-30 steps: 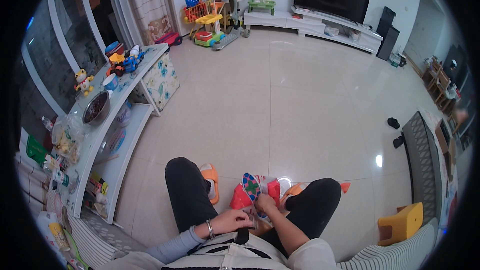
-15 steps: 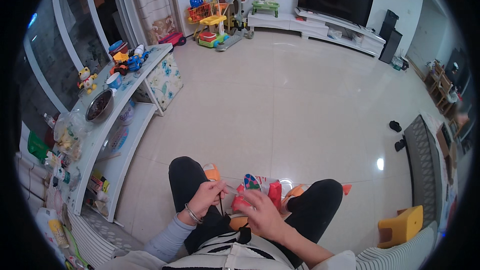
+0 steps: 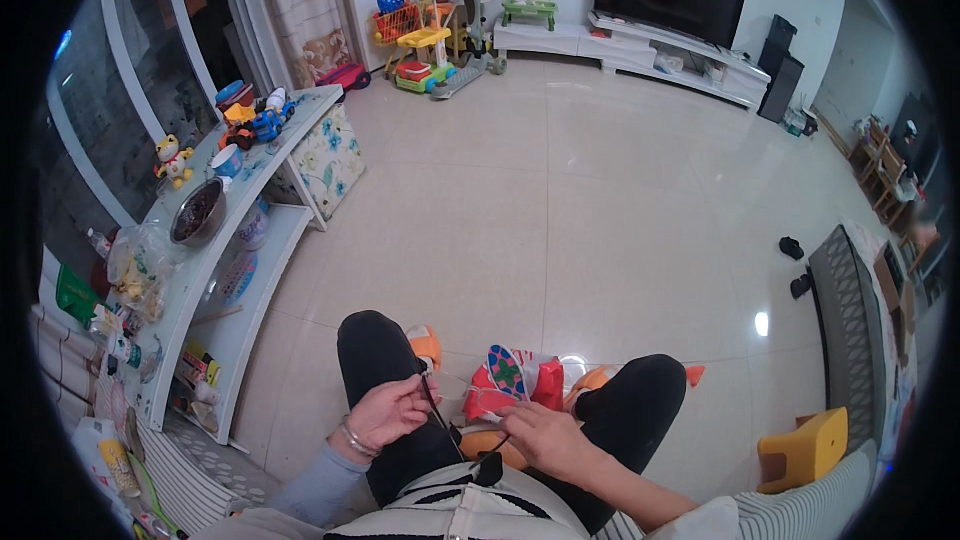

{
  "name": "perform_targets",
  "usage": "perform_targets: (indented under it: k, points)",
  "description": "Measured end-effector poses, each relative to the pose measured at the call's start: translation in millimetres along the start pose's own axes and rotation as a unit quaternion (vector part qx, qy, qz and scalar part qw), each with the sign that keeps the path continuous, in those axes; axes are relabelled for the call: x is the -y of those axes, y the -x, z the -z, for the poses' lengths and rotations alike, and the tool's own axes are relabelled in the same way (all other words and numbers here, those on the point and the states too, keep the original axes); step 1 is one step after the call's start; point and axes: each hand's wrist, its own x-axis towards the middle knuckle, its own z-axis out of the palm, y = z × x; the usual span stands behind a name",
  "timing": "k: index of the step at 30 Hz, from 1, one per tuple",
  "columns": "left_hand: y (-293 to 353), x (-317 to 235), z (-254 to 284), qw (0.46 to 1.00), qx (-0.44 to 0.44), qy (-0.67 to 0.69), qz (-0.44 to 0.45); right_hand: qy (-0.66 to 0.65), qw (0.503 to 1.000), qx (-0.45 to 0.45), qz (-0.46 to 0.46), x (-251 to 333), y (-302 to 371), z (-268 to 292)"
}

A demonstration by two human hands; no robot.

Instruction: The person sits on the floor and sews a colorful insole using a needle and thread. They repeatedly insert the needle into the insole and pull the thread through to secure the material.

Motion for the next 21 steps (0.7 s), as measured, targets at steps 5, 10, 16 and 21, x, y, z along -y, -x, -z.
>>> perform_targets:
  k: [5, 10, 16, 21]
  points:
    - [59, -6, -48, 0.793, -0.087, -0.496, -0.343, -0.089, 0.996, -0.009, -0.021, 41, -13, 59]
    - [90, -22, -89, 0.506, -0.025, -0.642, -0.576, -0.142, 0.989, -0.028, 0.025, 64, -12, 90]
    - [125, -31, -107, 0.607, 0.019, -0.572, -0.551, -0.151, 0.984, -0.079, 0.052, 105, -16, 133]
    - [146, -37, -90, 0.606, 0.090, -0.338, -0.714, -0.153, 0.957, -0.138, 0.204, 118, -33, 148]
